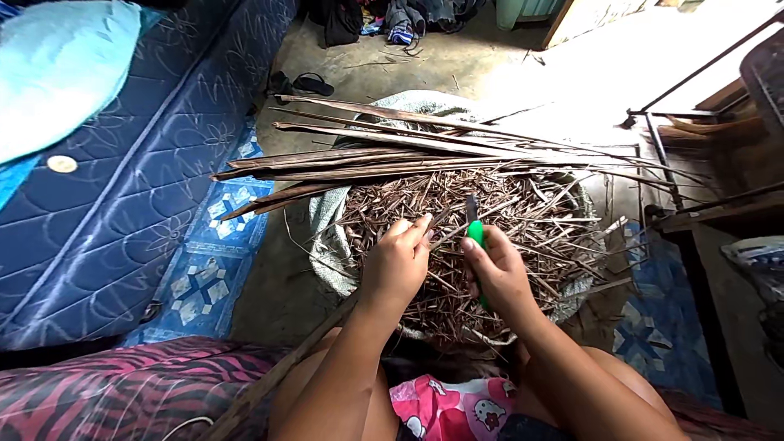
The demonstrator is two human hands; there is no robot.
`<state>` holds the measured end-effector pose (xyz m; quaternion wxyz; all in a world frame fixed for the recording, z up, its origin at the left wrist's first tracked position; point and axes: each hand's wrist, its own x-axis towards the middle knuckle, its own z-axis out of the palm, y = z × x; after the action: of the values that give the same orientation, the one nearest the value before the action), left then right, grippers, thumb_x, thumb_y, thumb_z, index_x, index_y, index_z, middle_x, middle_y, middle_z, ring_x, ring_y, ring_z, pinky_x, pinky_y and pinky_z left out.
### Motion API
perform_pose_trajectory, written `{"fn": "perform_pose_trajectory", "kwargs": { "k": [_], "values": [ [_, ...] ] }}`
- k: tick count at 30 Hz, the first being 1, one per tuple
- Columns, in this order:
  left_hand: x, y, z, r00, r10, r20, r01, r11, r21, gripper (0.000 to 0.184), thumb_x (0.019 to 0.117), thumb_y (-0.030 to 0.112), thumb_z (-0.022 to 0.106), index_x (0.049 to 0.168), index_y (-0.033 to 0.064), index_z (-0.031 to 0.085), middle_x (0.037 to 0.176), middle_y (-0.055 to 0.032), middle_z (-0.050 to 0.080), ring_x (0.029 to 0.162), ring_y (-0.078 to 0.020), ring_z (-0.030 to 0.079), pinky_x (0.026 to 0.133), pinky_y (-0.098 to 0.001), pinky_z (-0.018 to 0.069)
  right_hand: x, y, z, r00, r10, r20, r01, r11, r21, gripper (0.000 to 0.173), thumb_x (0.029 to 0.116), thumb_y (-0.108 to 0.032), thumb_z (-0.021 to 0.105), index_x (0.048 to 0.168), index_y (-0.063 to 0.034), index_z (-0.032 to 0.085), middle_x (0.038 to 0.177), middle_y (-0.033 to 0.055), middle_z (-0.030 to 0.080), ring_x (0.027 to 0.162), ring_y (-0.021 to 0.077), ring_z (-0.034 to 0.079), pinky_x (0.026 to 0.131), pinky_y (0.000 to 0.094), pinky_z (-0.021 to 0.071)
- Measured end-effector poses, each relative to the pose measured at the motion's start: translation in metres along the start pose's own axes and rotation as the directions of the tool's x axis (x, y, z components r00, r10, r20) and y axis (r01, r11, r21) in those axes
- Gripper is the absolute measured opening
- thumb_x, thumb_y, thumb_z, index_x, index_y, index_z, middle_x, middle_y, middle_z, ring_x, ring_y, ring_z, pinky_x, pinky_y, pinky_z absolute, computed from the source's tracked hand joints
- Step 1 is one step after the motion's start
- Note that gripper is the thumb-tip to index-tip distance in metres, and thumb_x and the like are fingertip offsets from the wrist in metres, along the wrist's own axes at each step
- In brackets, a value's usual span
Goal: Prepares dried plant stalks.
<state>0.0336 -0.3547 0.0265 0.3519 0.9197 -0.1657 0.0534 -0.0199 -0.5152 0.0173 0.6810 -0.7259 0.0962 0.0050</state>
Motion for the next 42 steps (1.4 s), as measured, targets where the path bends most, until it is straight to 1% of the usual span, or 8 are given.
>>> {"fn": "perform_pose_trajectory", "kwargs": {
  "k": [5, 10, 15, 20, 26, 29, 36, 42],
  "values": [
    [-0.001, 0.003, -0.001, 1.000, -0.007, 0.014, 0.007, 1.000, 0.000, 0.022, 0.0948, 0.007, 0.059, 0.103, 0.0035, 0.079, 0.087, -0.0099, 0.068, 0.075, -0.0187, 0.066, 0.068, -0.0352, 0.0554, -0.005, 0.004, 0.011, 0.975, 0.110, 0.193, -0.098, 0.993, -0.068, 0.030, 0.1040, -0.031, 0.057, 0.118, -0.0053, 0.061, 0.072, -0.0028, 0.058, 0.050, 0.0043, 0.052, 0.047, 0.0227, 0.0484],
    [0.000, -0.002, 0.000, 0.999, 0.028, -0.024, -0.029, 1.000, -0.005, 0.029, 0.0999, 0.016, 0.061, 0.124, 0.0095, 0.076, 0.082, -0.0075, 0.066, 0.068, -0.0160, 0.062, 0.063, -0.0318, 0.0533, 0.008, -0.004, -0.012, 0.998, 0.053, 0.035, -0.057, 0.994, 0.094, 0.017, 0.1053, -0.022, 0.051, 0.111, -0.0057, 0.055, 0.065, -0.0056, 0.052, 0.046, 0.0037, 0.051, 0.043, 0.0201, 0.0484],
    [0.000, 0.005, 0.000, 0.999, -0.027, 0.039, 0.028, 0.999, -0.022, 0.020, 0.0953, 0.007, 0.058, 0.093, 0.0011, 0.078, 0.088, -0.0108, 0.068, 0.076, -0.0195, 0.066, 0.069, -0.0371, 0.0555, -0.004, 0.003, 0.009, 0.961, 0.143, 0.239, -0.145, 0.989, -0.010, 0.027, 0.1040, -0.031, 0.057, 0.116, -0.0077, 0.060, 0.070, -0.0038, 0.056, 0.049, 0.0041, 0.051, 0.045, 0.0217, 0.0461],
    [0.000, 0.001, -0.002, 1.000, -0.010, 0.007, 0.010, 1.000, -0.009, 0.029, 0.1007, 0.017, 0.060, 0.124, 0.0092, 0.075, 0.086, -0.0088, 0.068, 0.071, -0.0177, 0.064, 0.065, -0.0347, 0.0547, 0.006, -0.003, -0.009, 0.999, 0.006, 0.041, -0.004, 0.999, -0.048, 0.024, 0.1052, -0.027, 0.053, 0.114, -0.0053, 0.058, 0.068, -0.0055, 0.054, 0.048, 0.0028, 0.051, 0.045, 0.0210, 0.0486],
    [0.000, 0.005, 0.000, 0.999, -0.040, 0.037, 0.042, 0.999, -0.034, 0.021, 0.0972, 0.010, 0.058, 0.103, 0.0032, 0.077, 0.088, -0.0106, 0.068, 0.075, -0.0192, 0.066, 0.068, -0.0370, 0.0551, 0.000, 0.000, 0.003, 0.971, 0.121, 0.204, -0.100, 0.989, -0.114, 0.031, 0.1053, -0.032, 0.055, 0.118, -0.0049, 0.061, 0.071, -0.0022, 0.056, 0.051, 0.0055, 0.052, 0.048, 0.0242, 0.0483],
    [0.001, 0.003, -0.002, 0.999, -0.033, 0.038, 0.034, 0.999, -0.018, 0.029, 0.1023, 0.017, 0.059, 0.124, 0.0086, 0.075, 0.088, -0.0093, 0.068, 0.072, -0.0177, 0.065, 0.067, -0.0347, 0.0551, 0.014, -0.002, -0.016, 0.991, 0.121, 0.065, -0.116, 0.991, -0.069, 0.025, 0.1066, -0.028, 0.052, 0.116, -0.0053, 0.058, 0.066, -0.0032, 0.052, 0.047, 0.0060, 0.051, 0.045, 0.0234, 0.0482],
    [0.002, 0.004, 0.002, 0.995, -0.065, 0.077, 0.069, 0.996, -0.058, 0.019, 0.0982, 0.010, 0.060, 0.100, 0.0030, 0.078, 0.092, -0.0107, 0.069, 0.079, -0.0187, 0.066, 0.072, -0.0364, 0.0554, 0.003, 0.003, 0.001, 0.970, 0.137, 0.199, -0.121, 0.988, -0.092, 0.029, 0.1056, -0.031, 0.055, 0.117, -0.0051, 0.061, 0.070, -0.0018, 0.056, 0.050, 0.0057, 0.052, 0.047, 0.0239, 0.0475],
    [0.003, 0.002, 0.001, 0.995, -0.070, 0.073, 0.076, 0.994, -0.082, 0.020, 0.0980, 0.010, 0.060, 0.107, 0.0047, 0.078, 0.091, -0.0097, 0.069, 0.081, -0.0190, 0.067, 0.074, -0.0380, 0.0559, 0.002, -0.001, -0.002, 0.959, 0.109, 0.260, -0.076, 0.988, -0.134, 0.032, 0.1046, -0.033, 0.056, 0.121, -0.0058, 0.061, 0.071, -0.0028, 0.057, 0.050, 0.0046, 0.052, 0.047, 0.0233, 0.0481]
  ]
}}
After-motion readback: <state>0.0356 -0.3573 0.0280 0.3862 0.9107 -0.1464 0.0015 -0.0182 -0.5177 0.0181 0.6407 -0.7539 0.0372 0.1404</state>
